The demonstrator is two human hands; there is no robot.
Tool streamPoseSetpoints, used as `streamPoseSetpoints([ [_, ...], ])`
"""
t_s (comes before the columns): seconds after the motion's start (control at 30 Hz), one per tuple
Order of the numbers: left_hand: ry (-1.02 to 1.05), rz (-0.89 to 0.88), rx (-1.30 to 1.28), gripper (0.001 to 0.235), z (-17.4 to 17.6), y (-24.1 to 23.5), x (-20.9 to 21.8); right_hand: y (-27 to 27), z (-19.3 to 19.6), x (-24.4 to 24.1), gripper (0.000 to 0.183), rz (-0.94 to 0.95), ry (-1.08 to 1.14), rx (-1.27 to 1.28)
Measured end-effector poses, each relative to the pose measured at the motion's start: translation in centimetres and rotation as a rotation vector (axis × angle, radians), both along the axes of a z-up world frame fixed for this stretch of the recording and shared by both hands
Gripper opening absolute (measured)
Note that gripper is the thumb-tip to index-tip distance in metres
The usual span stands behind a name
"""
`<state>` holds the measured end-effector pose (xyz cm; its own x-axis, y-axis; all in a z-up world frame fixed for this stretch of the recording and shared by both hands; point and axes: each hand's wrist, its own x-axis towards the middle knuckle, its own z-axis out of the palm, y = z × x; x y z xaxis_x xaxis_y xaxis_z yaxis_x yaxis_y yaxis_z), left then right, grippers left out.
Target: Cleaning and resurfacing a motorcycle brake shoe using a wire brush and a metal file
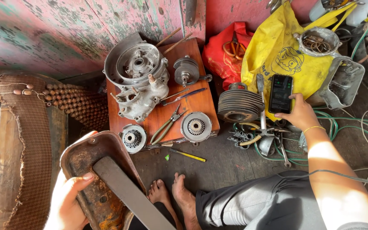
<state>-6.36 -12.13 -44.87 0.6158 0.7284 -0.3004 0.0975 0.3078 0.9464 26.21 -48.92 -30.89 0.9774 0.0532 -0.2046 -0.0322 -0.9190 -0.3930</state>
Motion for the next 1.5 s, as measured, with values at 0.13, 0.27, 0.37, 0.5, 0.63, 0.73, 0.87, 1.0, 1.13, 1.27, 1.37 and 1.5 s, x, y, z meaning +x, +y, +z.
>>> streamPoseSetpoints([
  [0.13, -0.015, 0.034, -0.094, 0.021, 0.7, 0.0, 0.0, 0.2, 0.3, -0.2, 0.092, -0.015, 0.003, 0.012],
  [0.27, -0.03, 0.062, -0.189, 0.023, 1.3, 0.0, 0.3, 0.1, 0.6, -0.4, 0.092, -0.037, 0.005, 0.024],
  [0.37, -0.017, -0.022, 0.175, 0.022, 2.0, -0.4, 0.2, 0.5, 1.1, -0.6, 0.092, -0.026, 0.006, 0.039],
  [0.5, 0.003, 0.149, -0.322, 0.029, 2.1, 0.1, 0.9, 0.8, 1.2, -0.5, 0.094, -0.014, 0.015, 0.036],
  [0.63, 0.017, -0.114, 0.616, 0.032, 2.3, -0.6, 0.1, 0.4, 0.9, -0.4, 0.098, -0.022, 0.028, 0.016],
  [0.73, -0.011, -0.102, 0.537, 0.028, 2.1, -0.4, 0.4, -0.7, 0.1, -0.1, 0.091, 0.014, 0.027, -0.05],
  [0.87, 0.016, 0.015, 0.036, 0.021, 0.7, -0.1, 0.2, -1.9, -1.1, 0.0, 0.084, -0.073, -0.055, -0.017],
  [1.0, -0.024, 0.041, -0.095, 0.02, -0.7, 0.1, 0.0, -1.8, -1.1, 0.0, 0.089, -0.058, -0.061, 0.011],
  [1.13, 0.017, -0.097, 0.477, 0.024, 1.4, -0.6, 0.0, -2.0, -1.1, -0.2, 0.09, -0.061, -0.09, 0.038],
  [1.27, 0.07, -0.122, 0.485, 0.029, 2.6, -0.7, 0.2, -1.7, -0.6, -0.3, 0.092, -0.083, -0.04, 0.011],
  [1.37, 0.065, -0.124, 0.509, 0.029, 2.5, -0.7, 0.3, -1.5, -0.4, -0.4, 0.094, -0.076, -0.056, 0.027],
  [1.5, 0.059, -0.123, 0.551, 0.03, 2.1, -0.7, 0.3, -1.7, -0.8, -0.3, 0.099, -0.045, -0.086, 0.045],
])
